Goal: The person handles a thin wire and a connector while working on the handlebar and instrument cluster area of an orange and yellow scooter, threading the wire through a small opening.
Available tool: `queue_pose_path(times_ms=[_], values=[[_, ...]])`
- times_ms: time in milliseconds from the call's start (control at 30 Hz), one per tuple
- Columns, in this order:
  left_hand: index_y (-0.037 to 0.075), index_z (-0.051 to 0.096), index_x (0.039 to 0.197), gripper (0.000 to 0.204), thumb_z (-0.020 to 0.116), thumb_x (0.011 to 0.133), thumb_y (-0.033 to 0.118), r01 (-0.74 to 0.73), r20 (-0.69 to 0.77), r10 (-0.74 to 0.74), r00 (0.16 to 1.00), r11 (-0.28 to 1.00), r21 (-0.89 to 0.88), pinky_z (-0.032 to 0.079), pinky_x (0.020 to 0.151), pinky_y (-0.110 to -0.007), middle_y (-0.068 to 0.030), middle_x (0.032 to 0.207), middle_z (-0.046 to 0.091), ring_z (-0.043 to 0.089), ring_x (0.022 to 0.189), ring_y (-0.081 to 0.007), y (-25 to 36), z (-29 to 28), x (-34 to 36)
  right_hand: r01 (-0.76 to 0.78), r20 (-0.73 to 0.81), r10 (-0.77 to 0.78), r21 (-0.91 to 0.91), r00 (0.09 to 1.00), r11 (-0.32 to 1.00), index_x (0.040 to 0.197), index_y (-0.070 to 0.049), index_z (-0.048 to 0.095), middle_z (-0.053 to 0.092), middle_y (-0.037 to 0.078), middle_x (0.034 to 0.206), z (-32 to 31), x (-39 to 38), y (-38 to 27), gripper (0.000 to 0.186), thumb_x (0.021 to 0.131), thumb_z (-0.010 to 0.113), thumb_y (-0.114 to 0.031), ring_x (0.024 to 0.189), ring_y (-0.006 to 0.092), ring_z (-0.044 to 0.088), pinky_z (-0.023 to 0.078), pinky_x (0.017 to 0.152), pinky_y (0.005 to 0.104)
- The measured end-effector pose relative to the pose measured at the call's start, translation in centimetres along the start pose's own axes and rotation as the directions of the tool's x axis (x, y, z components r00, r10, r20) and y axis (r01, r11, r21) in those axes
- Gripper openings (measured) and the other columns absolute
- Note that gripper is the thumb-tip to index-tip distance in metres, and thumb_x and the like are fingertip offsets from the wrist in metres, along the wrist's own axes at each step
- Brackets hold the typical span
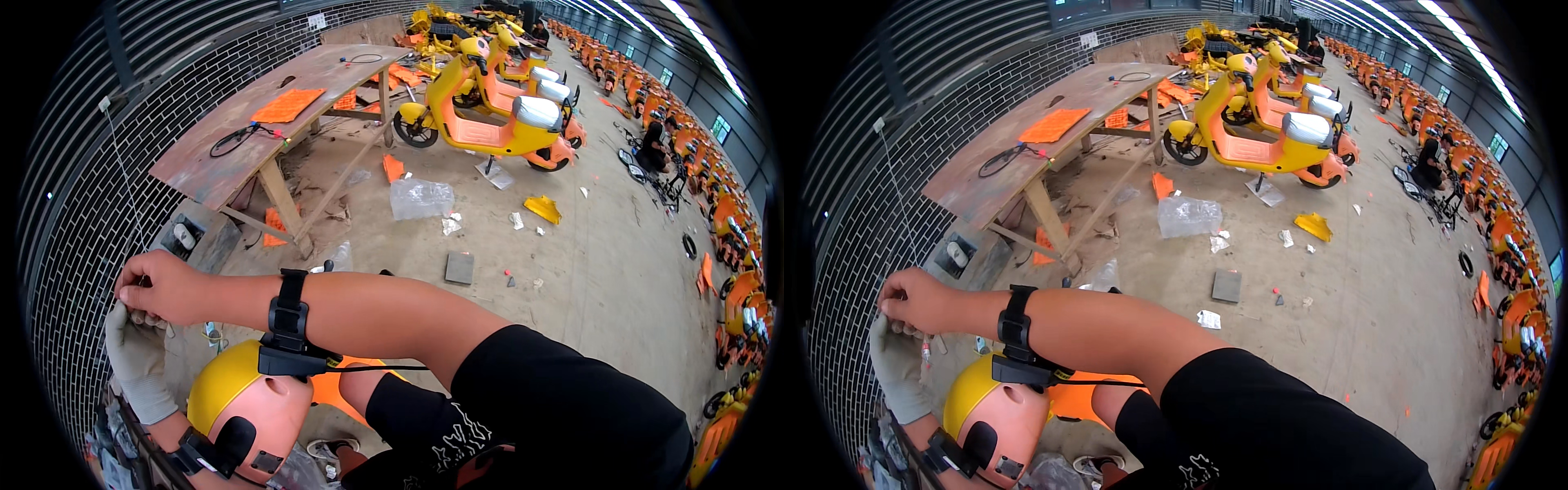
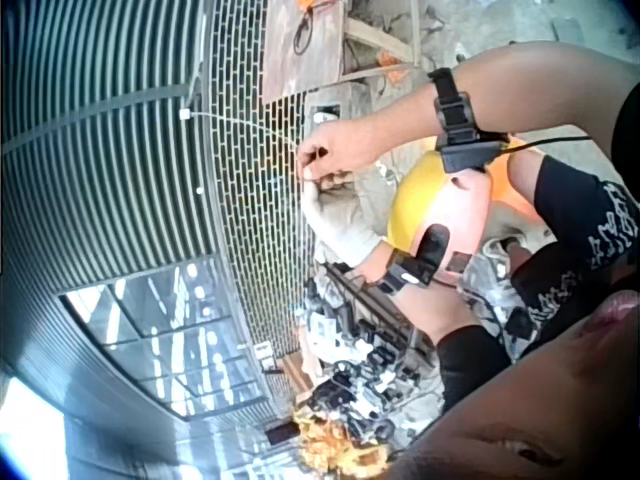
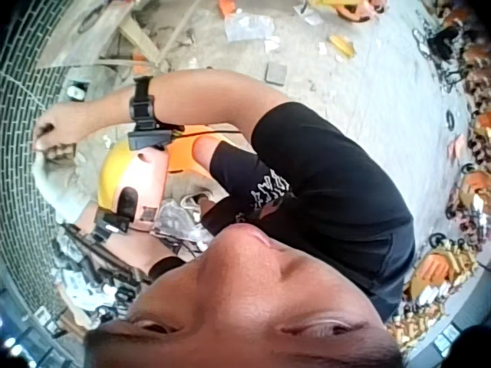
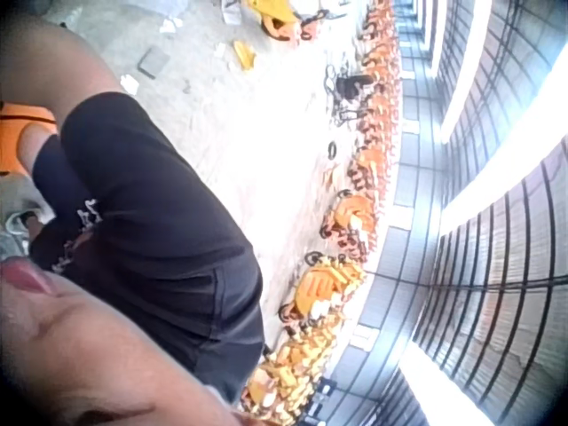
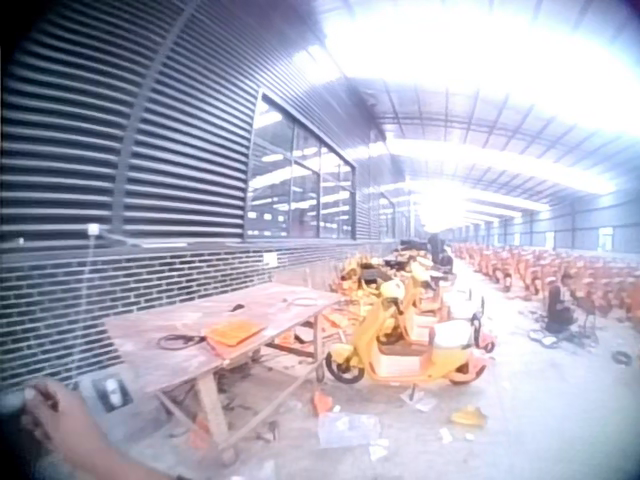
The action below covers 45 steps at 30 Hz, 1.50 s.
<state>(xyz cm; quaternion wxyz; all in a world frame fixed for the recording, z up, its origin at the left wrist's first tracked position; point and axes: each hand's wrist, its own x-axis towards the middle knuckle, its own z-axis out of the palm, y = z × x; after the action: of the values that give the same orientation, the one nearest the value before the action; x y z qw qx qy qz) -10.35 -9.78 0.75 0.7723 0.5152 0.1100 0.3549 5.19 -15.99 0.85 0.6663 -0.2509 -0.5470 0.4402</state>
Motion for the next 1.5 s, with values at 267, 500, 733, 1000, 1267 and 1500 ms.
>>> queue_pose_path(times_ms=[267,500,733,1000,1267,1500], values=[[0.001,0.06,0.112,0.027,0.057,0.094,0.022,-0.036,-0.211,0.185,0.96,0.826,0.563,0.046,0.074,-0.026,-0.0033,0.094,0.061,0.057,0.084,-0.0112,-0.5,1.4,-0.1,0.072,-0.242,-0.169,-0.364,0.956,0.928,0.086,0.002,0.062,0.063,0.01,0.068,-0.6,0.2,2.3,0.018,0.086,0.065,-0.016,0.059,0.0165,0.061,0.049,0.055,0.032],[-0.005,0.064,0.101,0.02,0.063,0.09,0.012,-0.033,-0.197,0.432,0.88,0.47,0.882,0.047,0.068,-0.021,-0.0044,0.086,0.065,0.058,0.075,-0.007,-0.8,3.6,-0.1,-0.034,-0.32,-0.127,-0.452,0.939,0.891,0.08,0.003,0.063,0.064,0.015,0.067,-0.4,-0.3,1.2,0.027,0.084,0.066,-0.024,0.063,0.0255,0.063,0.049,0.061,0.0377],[-0.005,0.066,0.098,0.022,0.064,0.087,0.014,-0.025,-0.177,0.472,0.864,0.391,0.92,0.048,0.068,-0.023,-0.0053,0.084,0.067,0.059,0.073,-0.0077,-0.6,4.2,-0.2,-0.152,-0.359,-0.091,-0.592,0.929,0.791,0.077,0.002,0.063,0.064,0.014,0.065,-0.4,0.2,0.9,0.03,0.085,0.064,-0.027,0.065,0.0239,0.064,0.05,0.061,0.0364],[-0.005,0.062,0.106,0.024,0.058,0.093,0.014,-0.101,-0.24,0.259,0.936,0.848,0.521,0.049,0.073,-0.025,-0.0078,0.09,0.065,0.061,0.079,-0.0133,-0.3,2.7,-0.4,-0.046,-0.172,0.003,-0.248,0.985,0.968,0.103,-0.001,0.061,0.057,0.0,0.073,-0.1,0.4,0.4,0.03,0.095,0.057,-0.03,0.061,0.0062,0.052,0.044,0.055,0.0229],[-0.002,0.056,0.118,0.032,0.051,0.097,0.022,-0.045,-0.19,0.086,0.978,0.977,0.209,0.049,0.077,-0.03,-0.0071,0.097,0.063,0.061,0.086,-0.0152,-0.4,1.6,-0.5,-0.076,-0.17,0.053,-0.134,0.984,0.988,0.106,-0.001,0.061,0.06,0.002,0.085,-0.1,0.2,-0.2,0.021,0.095,0.057,-0.017,0.064,0.007,0.051,0.045,0.059,0.0228],[-0.004,0.057,0.118,0.032,0.055,0.095,0.018,-0.032,-0.214,0.087,0.973,0.968,0.247,0.05,0.076,-0.03,-0.0089,0.099,0.064,0.062,0.084,-0.0165,-0.4,1.8,-0.5,-0.05,-0.154,0.028,-0.141,0.988,0.989,0.106,-0.001,0.062,0.06,0.001,0.084,-0.2,0.2,0.0,0.021,0.094,0.058,-0.019,0.064,0.0064,0.05,0.044,0.059,0.0225]])
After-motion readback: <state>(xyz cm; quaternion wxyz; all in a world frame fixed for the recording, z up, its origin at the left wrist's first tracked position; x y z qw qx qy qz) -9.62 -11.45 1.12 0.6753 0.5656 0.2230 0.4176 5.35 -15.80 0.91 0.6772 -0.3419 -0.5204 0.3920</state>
